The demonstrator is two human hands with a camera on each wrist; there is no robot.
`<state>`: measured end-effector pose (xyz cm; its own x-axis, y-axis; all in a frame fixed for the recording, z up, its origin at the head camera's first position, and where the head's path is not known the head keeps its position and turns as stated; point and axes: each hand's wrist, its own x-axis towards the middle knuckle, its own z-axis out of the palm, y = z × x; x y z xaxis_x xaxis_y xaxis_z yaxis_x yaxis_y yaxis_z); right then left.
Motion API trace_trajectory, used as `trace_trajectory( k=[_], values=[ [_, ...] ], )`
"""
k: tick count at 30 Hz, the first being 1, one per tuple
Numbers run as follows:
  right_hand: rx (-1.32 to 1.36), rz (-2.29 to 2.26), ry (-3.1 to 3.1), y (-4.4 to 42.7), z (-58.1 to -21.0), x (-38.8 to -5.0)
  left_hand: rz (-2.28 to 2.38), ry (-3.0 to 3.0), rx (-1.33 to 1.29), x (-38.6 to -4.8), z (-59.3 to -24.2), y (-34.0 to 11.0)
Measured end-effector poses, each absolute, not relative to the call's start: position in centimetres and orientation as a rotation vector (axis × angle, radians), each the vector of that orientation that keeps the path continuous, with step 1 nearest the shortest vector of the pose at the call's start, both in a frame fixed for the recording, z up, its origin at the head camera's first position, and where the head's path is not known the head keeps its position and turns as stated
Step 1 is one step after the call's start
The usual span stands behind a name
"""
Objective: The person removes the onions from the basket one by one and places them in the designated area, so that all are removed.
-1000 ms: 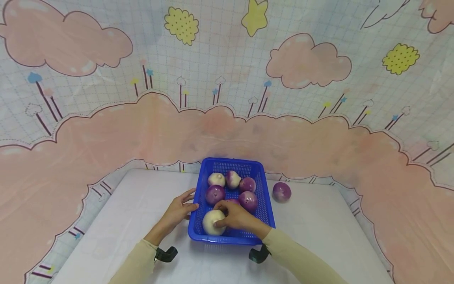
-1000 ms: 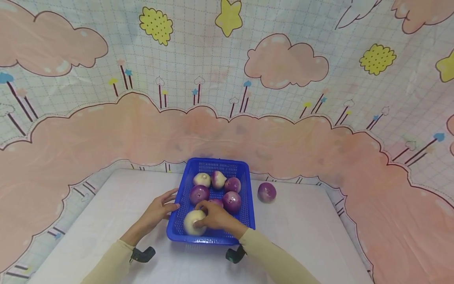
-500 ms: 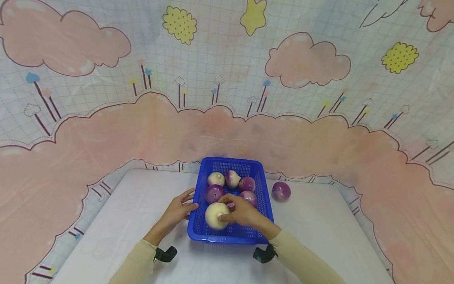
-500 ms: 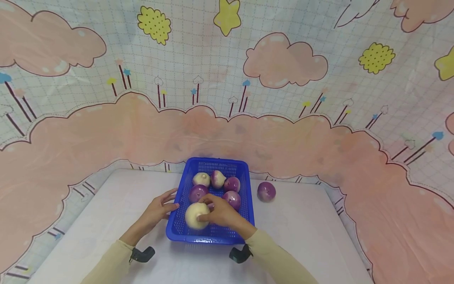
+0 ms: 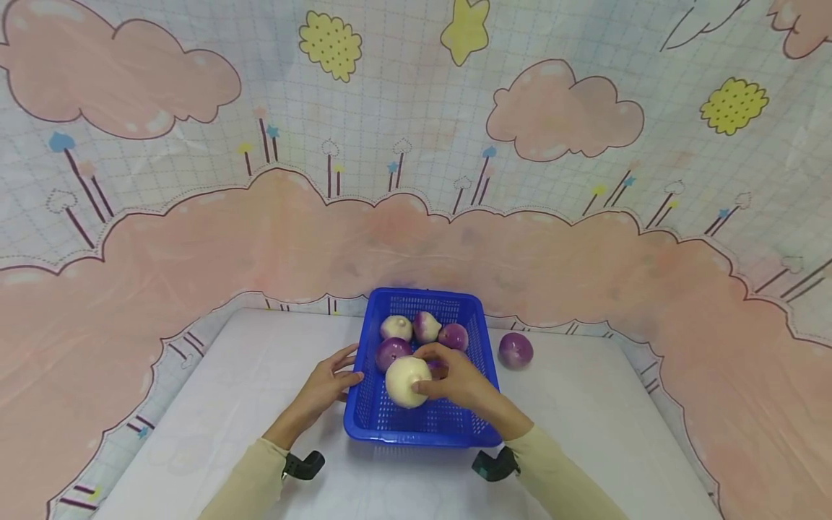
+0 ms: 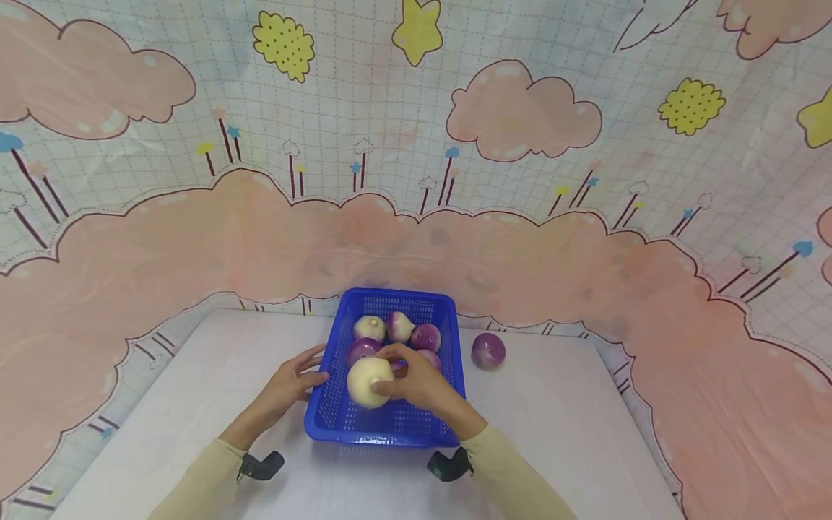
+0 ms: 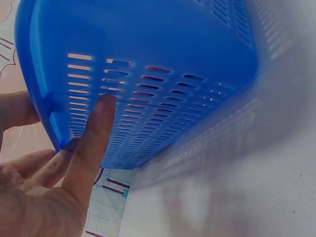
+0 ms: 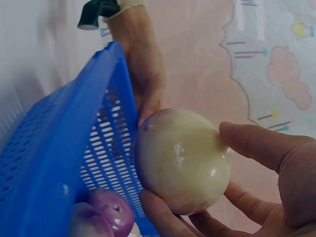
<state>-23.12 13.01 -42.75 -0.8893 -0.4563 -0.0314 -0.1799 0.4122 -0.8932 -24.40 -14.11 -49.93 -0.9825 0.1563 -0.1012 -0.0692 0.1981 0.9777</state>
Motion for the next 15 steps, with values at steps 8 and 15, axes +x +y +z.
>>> trace_trajectory(
  k=[8, 15],
  values=[
    [-0.516, -1.589, 2.325, 13.8, -41.7, -22.7, 1.876, 2.288, 0.091, -24.4, -49.9, -14.3],
    [-0.490, -1.609, 2.379, 14.7, -41.5, -22.3, 1.891, 2.266, 0.099, -24.3, -49.9, -14.3]
  ],
)
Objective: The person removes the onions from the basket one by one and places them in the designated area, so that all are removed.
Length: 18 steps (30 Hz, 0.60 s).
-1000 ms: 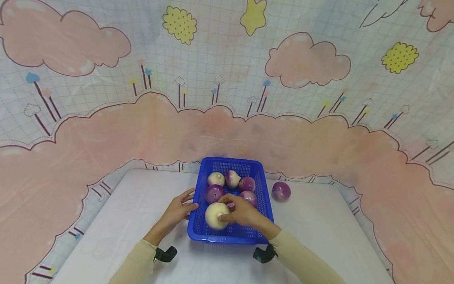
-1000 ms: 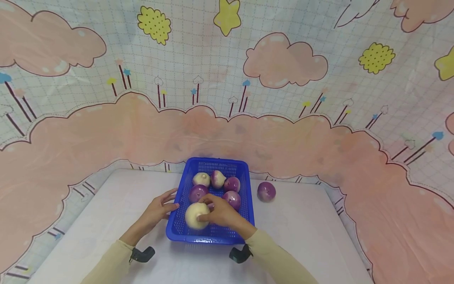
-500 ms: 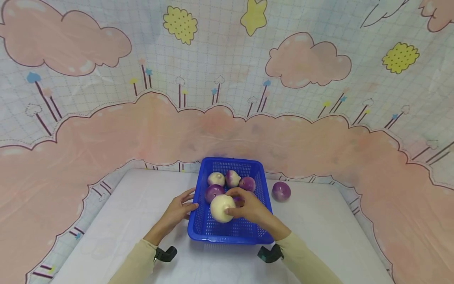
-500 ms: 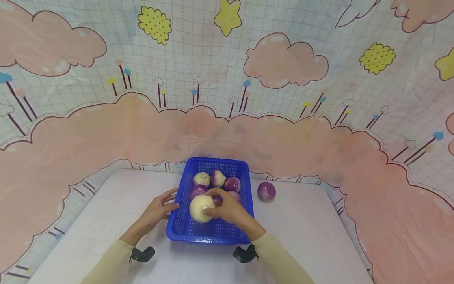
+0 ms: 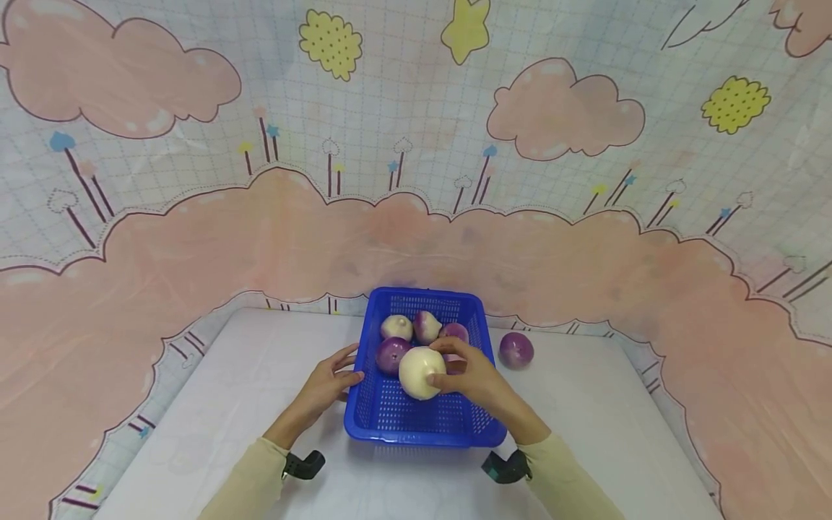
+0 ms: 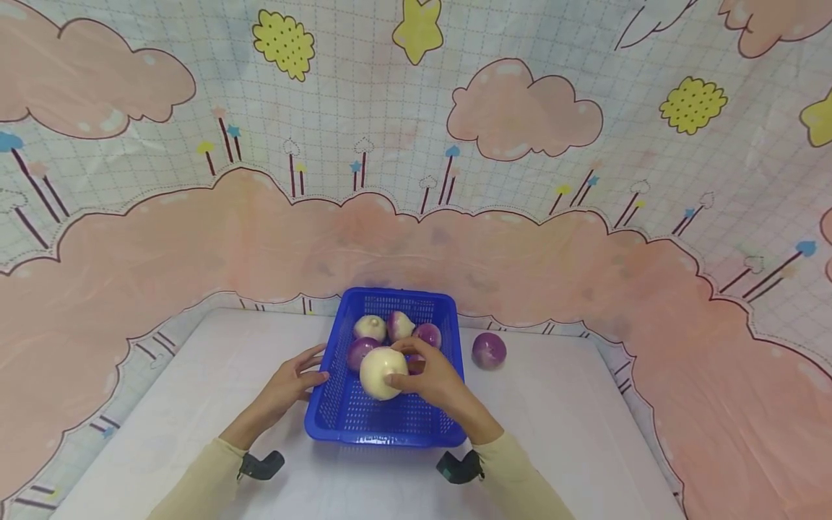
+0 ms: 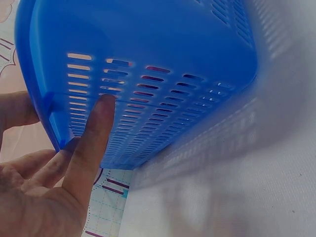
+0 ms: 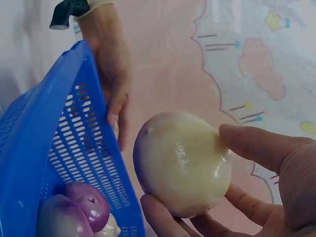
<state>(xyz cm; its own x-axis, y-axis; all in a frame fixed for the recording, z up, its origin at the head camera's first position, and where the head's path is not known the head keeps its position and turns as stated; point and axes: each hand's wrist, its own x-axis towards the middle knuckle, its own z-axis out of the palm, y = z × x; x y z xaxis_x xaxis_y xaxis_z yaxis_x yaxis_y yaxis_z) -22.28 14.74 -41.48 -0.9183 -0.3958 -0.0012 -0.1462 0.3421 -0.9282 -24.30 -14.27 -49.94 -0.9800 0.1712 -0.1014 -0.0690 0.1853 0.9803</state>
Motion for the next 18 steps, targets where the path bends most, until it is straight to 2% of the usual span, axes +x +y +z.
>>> trace_trajectory(
  k=[18],
  values=[
    [-0.402, -1.644, 2.539, 18.3, -39.6, -21.0, 1.899, 2.259, 0.101, -24.4, -50.1, -14.3]
  ],
)
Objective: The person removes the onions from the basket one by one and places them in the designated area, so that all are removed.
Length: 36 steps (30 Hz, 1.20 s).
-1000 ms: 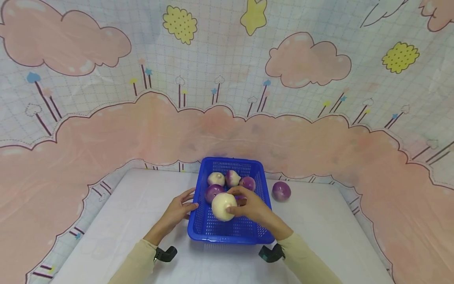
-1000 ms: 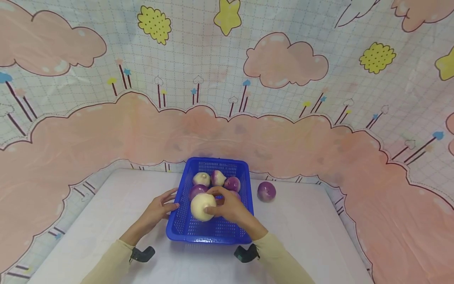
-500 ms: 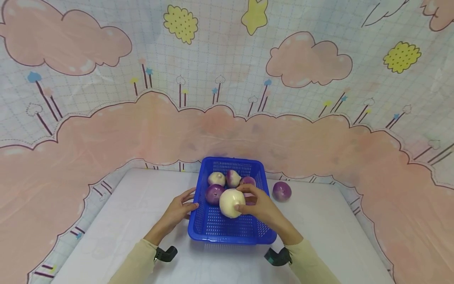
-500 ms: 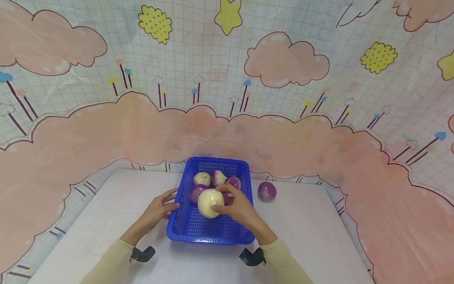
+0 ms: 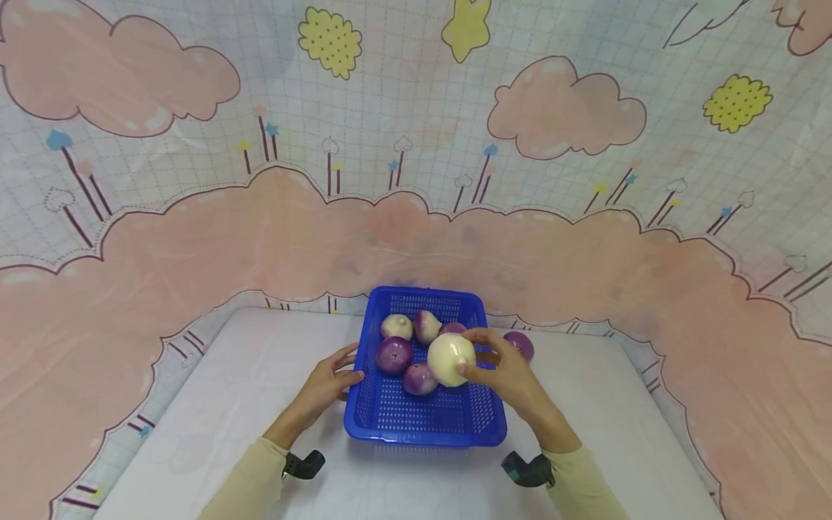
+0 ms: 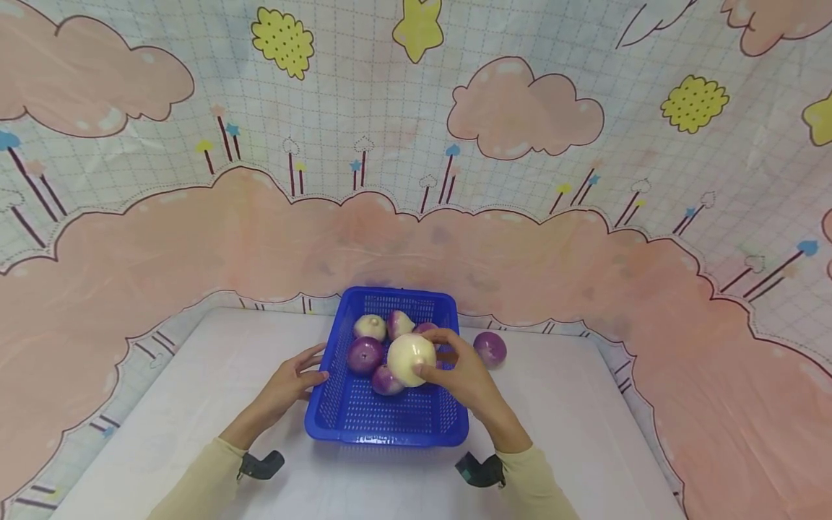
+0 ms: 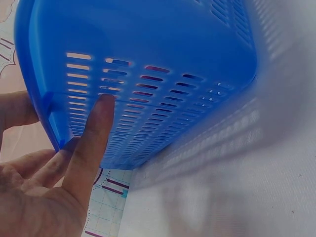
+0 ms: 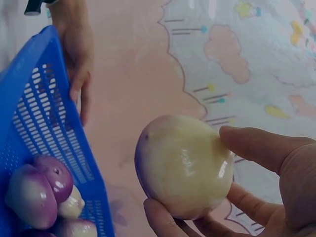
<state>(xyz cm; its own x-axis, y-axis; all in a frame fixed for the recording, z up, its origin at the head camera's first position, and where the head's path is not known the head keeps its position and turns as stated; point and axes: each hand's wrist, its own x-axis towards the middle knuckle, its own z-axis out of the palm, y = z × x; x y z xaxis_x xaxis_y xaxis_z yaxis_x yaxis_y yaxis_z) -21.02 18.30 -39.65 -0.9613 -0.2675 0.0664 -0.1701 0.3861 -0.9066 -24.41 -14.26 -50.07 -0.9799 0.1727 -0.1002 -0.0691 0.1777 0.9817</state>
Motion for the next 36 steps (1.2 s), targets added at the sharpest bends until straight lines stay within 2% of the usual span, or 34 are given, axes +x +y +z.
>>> trace_trajectory(
  k=[18, 36],
  values=[
    [-0.287, -1.880, 2.461, 22.0, -40.8, -21.7, 1.891, 2.261, 0.090, -24.5, -50.1, -14.3],
    [0.005, -1.990, 2.479, 25.7, -42.4, -21.9, 1.900, 2.253, 0.108, -24.5, -50.3, -14.4]
  ],
)
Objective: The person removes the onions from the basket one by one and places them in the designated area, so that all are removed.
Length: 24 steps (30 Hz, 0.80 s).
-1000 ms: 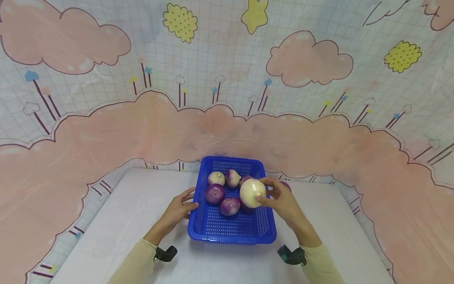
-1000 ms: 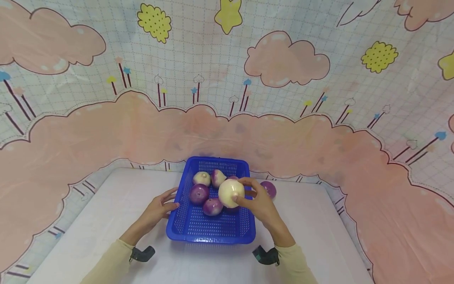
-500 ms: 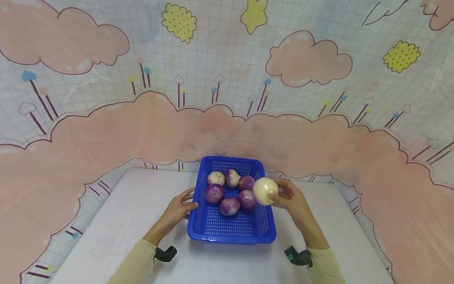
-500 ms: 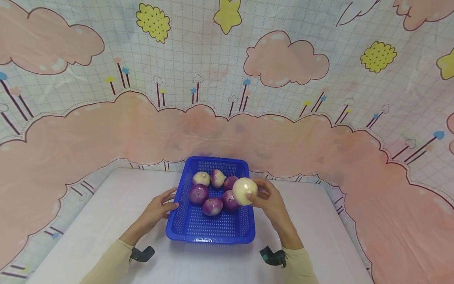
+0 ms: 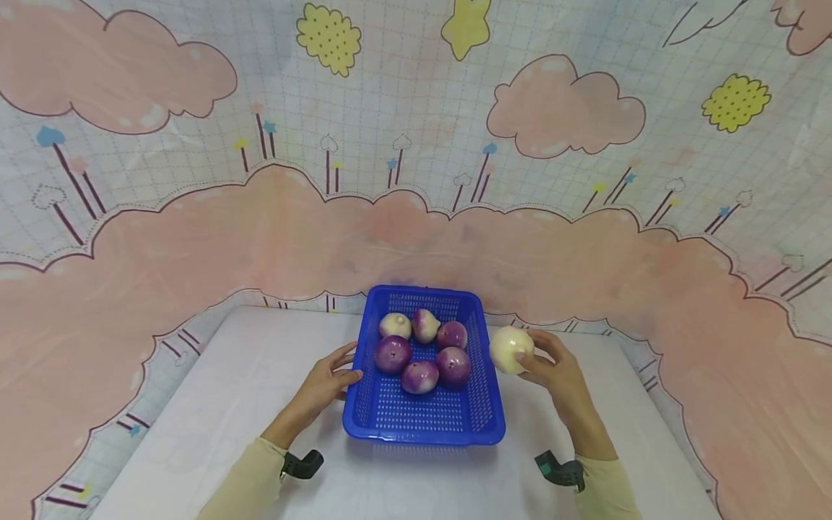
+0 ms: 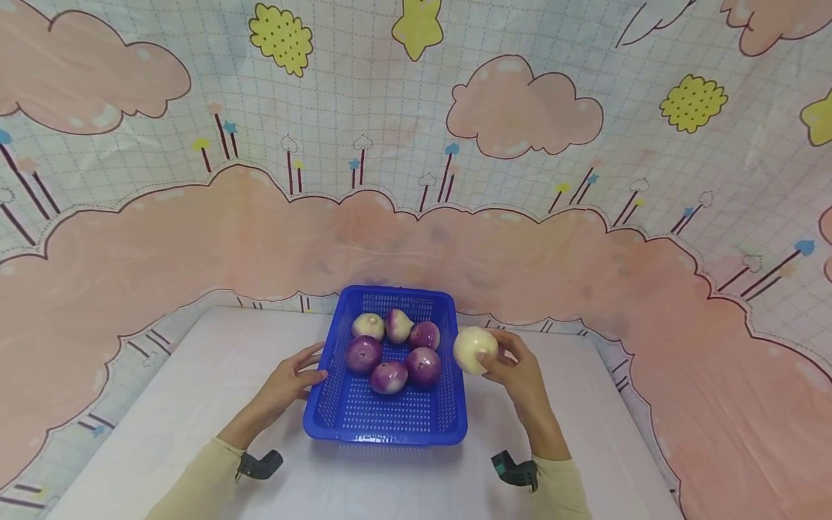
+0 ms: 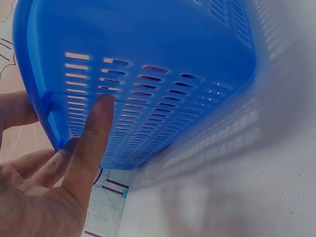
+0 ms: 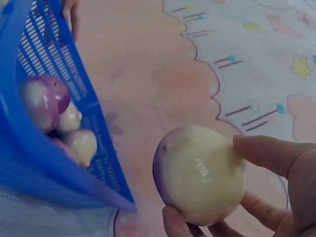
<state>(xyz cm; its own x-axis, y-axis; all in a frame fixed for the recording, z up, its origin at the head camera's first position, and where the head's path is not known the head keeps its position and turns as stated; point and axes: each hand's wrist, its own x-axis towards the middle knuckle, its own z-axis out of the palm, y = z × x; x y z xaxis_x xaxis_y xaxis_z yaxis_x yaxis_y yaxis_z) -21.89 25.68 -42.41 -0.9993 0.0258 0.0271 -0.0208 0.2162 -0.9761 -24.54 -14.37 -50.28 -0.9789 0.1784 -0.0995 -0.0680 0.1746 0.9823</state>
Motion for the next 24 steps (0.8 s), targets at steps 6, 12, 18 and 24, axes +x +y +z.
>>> trace_trajectory(
  k=[6, 12, 18, 24],
  values=[
    [-0.131, 1.905, -2.438, 26.6, -43.1, -22.3, 1.901, 2.251, 0.118, -24.5, -50.3, -14.4],
    [-0.203, 1.915, -2.392, 28.0, -44.1, -23.0, 1.898, 2.250, 0.121, -24.5, -50.3, -14.4],
    [-0.262, 1.887, -2.400, 29.5, -44.8, -23.7, 1.910, 2.237, 0.114, -24.5, -50.2, -14.4],
    [-0.332, 1.853, -2.448, 30.6, -45.4, -24.2, 1.914, 2.222, 0.114, -24.5, -50.3, -14.4]
  ],
)
